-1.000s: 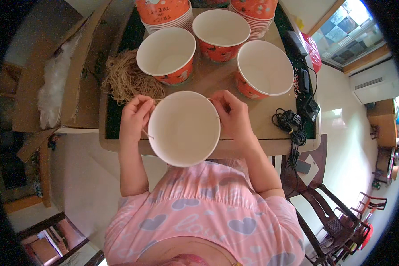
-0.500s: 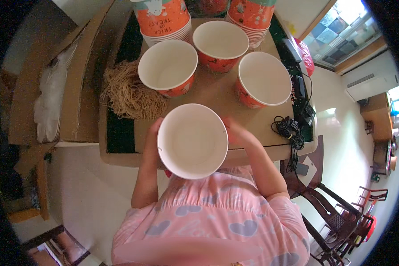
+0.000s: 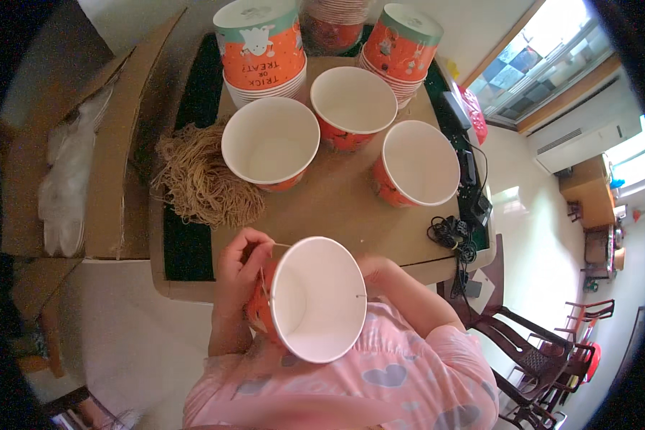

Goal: Tying elastic strings through holes in paper buckets for assembly.

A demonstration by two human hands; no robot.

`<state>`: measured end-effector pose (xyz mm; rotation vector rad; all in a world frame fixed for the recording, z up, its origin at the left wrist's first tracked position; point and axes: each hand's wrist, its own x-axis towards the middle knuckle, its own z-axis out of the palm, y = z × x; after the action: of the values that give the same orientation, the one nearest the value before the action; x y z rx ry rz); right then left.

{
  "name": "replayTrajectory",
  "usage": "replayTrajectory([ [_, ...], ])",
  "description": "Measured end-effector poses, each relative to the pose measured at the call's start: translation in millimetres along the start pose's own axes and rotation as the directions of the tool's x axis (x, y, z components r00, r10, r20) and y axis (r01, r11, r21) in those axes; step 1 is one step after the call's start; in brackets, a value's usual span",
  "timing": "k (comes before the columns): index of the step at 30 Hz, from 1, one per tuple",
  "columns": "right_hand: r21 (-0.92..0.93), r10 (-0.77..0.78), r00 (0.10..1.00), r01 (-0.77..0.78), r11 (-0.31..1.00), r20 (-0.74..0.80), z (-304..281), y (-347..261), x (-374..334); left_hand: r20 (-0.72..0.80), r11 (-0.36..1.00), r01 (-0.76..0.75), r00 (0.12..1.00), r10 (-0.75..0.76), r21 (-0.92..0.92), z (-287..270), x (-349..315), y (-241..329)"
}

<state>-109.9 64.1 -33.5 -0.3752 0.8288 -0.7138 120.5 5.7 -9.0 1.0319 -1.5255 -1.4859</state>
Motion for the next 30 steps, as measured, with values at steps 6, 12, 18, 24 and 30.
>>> replayTrajectory([
  [6,0.005,0.007,0.935,-0.006,1.000,-0.355,39.5,-66.9,-41.3,-0.002,0.960,-0.220,0.975,0.223,-0.171,0.5,16.3,21.3],
  [12,-0.943,-0.875,0.414,0.098,0.317,-0.251,-8.0,-205.1,-118.4,-0.104,0.924,-0.310,0.950,0.294,-0.223,-2.6,28.3,12.3],
  [18,-0.909,-0.909,-0.190,-0.272,-0.315,0.372,-21.3,-357.7,-111.2,-0.101,0.954,-0.181,0.982,0.161,-0.239,3.8,30.5,6.4],
  [24,-0.614,-0.719,0.330,-0.375,-0.694,0.611,-116.9,-397.9,-48.3,-0.105,0.976,-0.140,0.987,0.123,-0.167,2.5,37.2,2.9],
  [30,-0.800,-0.769,0.587,-0.320,-0.508,0.253,-104.6,-359.1,-33.5,-0.219,0.991,-0.107,0.972,0.088,-0.075,2.4,36.8,-3.9],
])
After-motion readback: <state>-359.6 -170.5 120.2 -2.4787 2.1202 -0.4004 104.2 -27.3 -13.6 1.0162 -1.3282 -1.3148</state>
